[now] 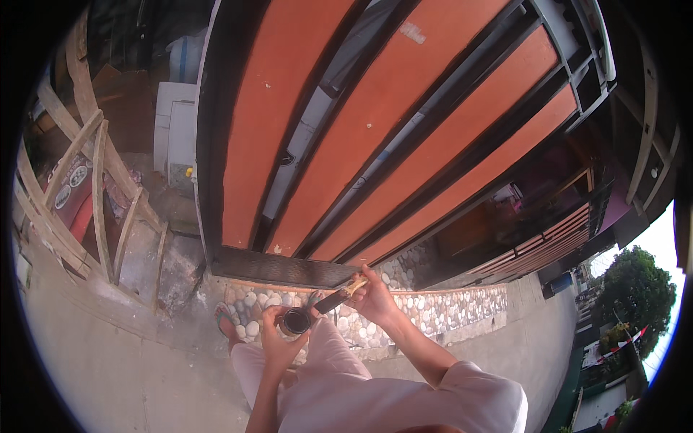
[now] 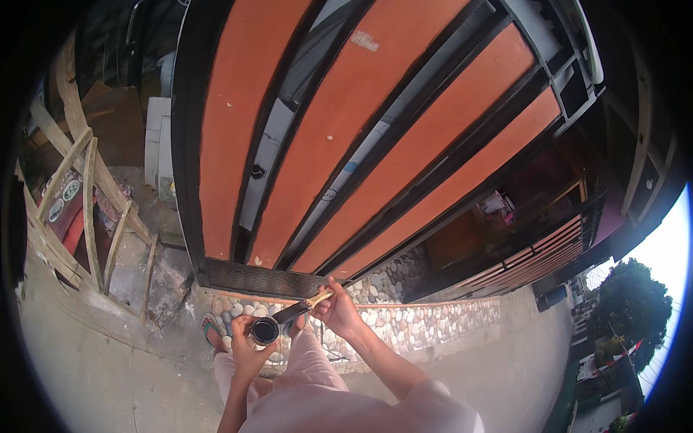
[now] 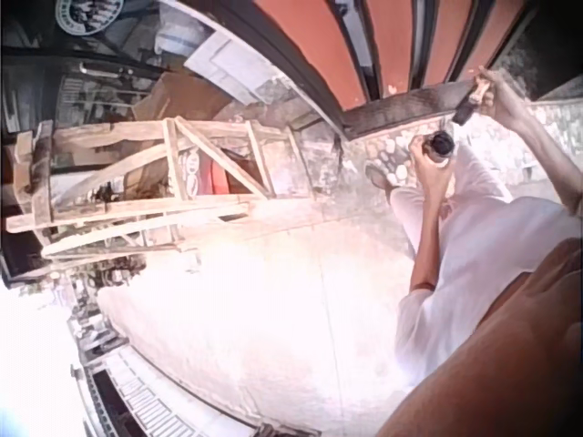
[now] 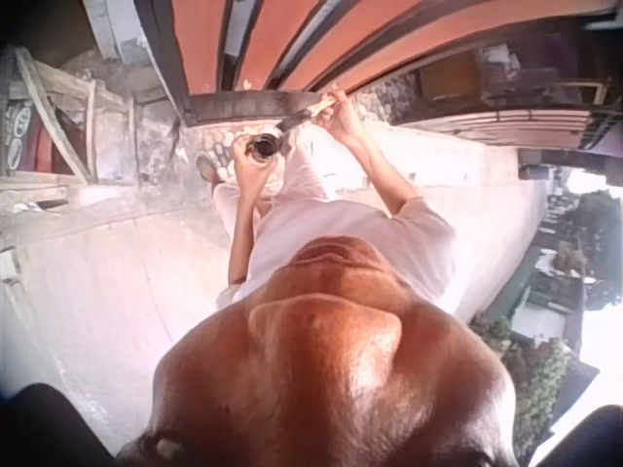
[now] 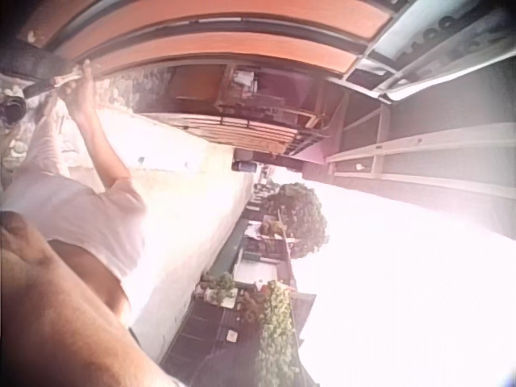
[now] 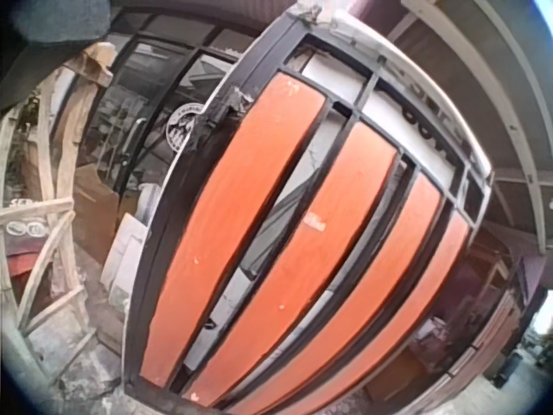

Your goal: The person applies black paint to the metal frame of a gate using a brush, repeatedly dipping the tool into a small container held in the other hand.

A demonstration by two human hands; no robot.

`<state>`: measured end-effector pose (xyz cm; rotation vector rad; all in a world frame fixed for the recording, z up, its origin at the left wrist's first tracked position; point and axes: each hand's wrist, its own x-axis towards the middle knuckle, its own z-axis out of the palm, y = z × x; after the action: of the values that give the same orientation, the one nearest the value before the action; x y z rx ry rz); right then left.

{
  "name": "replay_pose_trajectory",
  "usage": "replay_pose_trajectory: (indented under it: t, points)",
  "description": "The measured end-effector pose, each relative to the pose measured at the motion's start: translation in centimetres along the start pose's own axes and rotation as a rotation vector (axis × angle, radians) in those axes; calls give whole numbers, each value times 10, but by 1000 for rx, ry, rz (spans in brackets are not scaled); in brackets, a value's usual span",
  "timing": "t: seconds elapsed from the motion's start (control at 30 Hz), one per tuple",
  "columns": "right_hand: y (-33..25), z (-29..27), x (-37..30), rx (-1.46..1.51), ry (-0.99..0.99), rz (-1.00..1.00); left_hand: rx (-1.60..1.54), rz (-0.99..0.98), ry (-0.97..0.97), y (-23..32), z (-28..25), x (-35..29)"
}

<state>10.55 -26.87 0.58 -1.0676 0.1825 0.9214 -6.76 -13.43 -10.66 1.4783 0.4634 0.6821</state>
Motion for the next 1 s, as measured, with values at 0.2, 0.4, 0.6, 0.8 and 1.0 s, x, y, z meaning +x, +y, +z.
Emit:
replay_pose_trajectory:
  t: [0.2, 0.4, 0.6, 0.8, 1.0]
  points:
    - [30, -6, 14, 27, 128, 98, 65, -67, -14, -10, -22, 2]
    - [26, -11, 8, -87, 60, 34, 30, -64, -46, -8, -28, 0]
    - [35, -18, 9, -63, 152, 78, 47, -66, 11, -7, -29, -2]
    - [40, -22, 17, -64, 131, 140, 90, -108, -20, -20, -26, -4]
    - [48, -25, 36, -41, 156, 168, 120, -145, -38, -30, -28, 3]
